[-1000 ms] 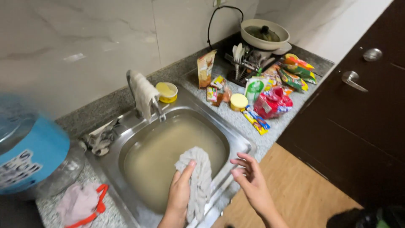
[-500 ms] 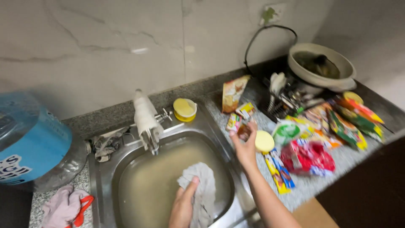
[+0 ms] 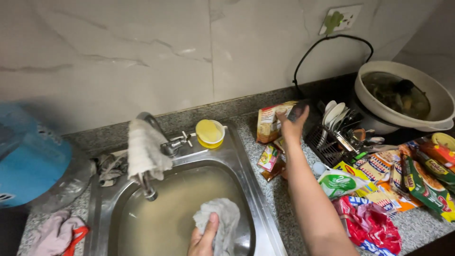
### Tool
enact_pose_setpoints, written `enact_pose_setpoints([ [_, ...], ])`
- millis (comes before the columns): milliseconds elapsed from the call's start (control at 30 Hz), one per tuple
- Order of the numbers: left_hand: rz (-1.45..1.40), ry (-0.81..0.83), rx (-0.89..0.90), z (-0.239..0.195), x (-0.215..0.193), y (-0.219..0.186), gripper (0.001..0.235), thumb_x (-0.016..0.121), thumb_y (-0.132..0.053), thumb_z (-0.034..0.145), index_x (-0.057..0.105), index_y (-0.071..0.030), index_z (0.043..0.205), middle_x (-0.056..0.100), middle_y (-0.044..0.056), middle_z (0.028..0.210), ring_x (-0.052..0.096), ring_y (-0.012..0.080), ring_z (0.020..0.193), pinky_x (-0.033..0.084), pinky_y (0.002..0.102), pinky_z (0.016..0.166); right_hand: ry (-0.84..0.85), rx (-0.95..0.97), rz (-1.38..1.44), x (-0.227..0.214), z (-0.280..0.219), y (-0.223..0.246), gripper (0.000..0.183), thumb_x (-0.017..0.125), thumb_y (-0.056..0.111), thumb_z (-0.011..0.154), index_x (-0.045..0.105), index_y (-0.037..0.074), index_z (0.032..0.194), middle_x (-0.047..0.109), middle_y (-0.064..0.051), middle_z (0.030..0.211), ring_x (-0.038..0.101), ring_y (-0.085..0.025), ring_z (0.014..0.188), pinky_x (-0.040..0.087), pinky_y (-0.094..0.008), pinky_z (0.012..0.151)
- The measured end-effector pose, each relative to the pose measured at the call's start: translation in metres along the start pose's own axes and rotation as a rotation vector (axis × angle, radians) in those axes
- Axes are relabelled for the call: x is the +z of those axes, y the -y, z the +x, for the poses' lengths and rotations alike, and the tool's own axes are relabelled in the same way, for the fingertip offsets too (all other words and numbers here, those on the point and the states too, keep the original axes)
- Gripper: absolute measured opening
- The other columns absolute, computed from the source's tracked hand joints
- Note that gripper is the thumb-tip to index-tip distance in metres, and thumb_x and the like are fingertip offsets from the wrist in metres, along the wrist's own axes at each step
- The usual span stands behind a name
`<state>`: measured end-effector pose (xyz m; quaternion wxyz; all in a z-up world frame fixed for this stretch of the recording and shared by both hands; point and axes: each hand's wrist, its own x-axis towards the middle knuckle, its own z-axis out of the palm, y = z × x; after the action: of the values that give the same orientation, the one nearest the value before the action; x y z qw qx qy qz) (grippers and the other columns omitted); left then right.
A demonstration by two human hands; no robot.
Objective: The person wipes several food packages with a cloth and places them on top of a microwave. The items handled include a Datu Puti pouch, a canola oil pouch, a Coffee-mate box, a sugar sachet, a red snack bag, and a pancit canton packet.
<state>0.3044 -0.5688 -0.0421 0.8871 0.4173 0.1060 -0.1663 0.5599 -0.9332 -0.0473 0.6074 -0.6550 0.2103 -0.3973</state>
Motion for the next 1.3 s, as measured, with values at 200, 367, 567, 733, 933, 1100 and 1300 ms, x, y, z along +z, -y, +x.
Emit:
enact_pose_setpoints([
  [200,0.151,-0.002,0.187,0.002,0.012,0.001,0.045,0.063,-0.016,0.094,0.063,0.006,0.133,0.072,0.017,0.128,0.066,0.0281,0.122,0.047,0.041,0.106,0.189,-0.085,-0.083,0.003,-0.007,-0.046,0.033,0.08,0.017,0.099,0.078,-0.002,0.125,0.081,-0.01,0.113,0.074,-0.017,0.104,0.056,-0.028,0.096],
  [367,0.481,0.141,0.491,-0.011,0.029,-0.022,0.031,0.064,-0.013,0.097,0.07,0.004,0.122,0.074,0.017,0.126,0.065,0.0285,0.125,0.043,0.039,0.11,0.177,-0.274,-0.049,0.009,-0.06,0.038,0.016,0.077,0.009,0.095,0.072,-0.002,0.105,0.075,-0.008,0.098,0.068,-0.016,0.09,0.054,-0.03,0.084],
  [567,0.906,0.135,0.993,-0.06,0.065,-0.098,0.018,0.075,-0.01,0.089,0.077,-0.003,0.106,0.076,0.012,0.117,0.072,0.0292,0.115,0.051,0.039,0.105,0.41,-0.318,-0.205,-0.033,-0.145,0.156,0.022,0.066,0.013,0.096,0.075,0.002,0.113,0.077,-0.005,0.096,0.069,-0.012,0.087,0.053,-0.029,0.08],
  [733,1.068,0.055,1.045,-0.088,0.076,-0.146,0.028,0.086,-0.022,0.078,0.08,-0.009,0.103,0.07,0.01,0.117,0.075,0.0251,0.104,0.058,0.038,0.09,0.557,-0.114,-0.332,-0.089,-0.227,0.187,0.024,0.069,0.022,0.097,0.078,0.0,0.102,0.075,-0.007,0.081,0.063,-0.01,0.073,0.053,-0.031,0.066],
  [933,1.369,0.371,1.055,-0.107,0.082,-0.188,0.05,0.089,-0.04,0.069,0.079,-0.007,0.104,0.062,0.016,0.12,0.068,0.0343,0.099,0.054,0.044,0.082,0.763,0.033,-0.414,-0.122,-0.344,0.225,0.026,0.068,0.022,0.094,0.077,0.001,0.107,0.076,-0.001,0.077,0.062,-0.006,0.069,0.054,-0.028,0.063],
  [1100,1.577,0.691,0.616,-0.113,0.043,-0.18,0.026,0.084,-0.026,0.075,0.08,-0.014,0.098,0.066,0.006,0.111,0.068,0.029,0.102,0.053,0.043,0.083,0.709,0.312,-0.36,-0.115,-0.428,0.251,0.025,0.07,0.023,0.093,0.076,0.004,0.108,0.072,0.0,0.073,0.059,-0.006,0.063,0.054,-0.027,0.059],
  [1300,0.852,0.721,0.448,-0.114,-0.032,-0.161,0.019,0.067,-0.014,0.094,0.072,-0.002,0.108,0.073,0.008,0.107,0.07,0.0192,0.098,0.055,0.033,0.09,0.613,0.231,-0.199,-0.103,-0.511,0.264,0.024,0.07,0.021,0.095,0.077,0.0,0.105,0.074,0.0,0.079,0.062,-0.003,0.071,0.055,-0.025,0.063],
])
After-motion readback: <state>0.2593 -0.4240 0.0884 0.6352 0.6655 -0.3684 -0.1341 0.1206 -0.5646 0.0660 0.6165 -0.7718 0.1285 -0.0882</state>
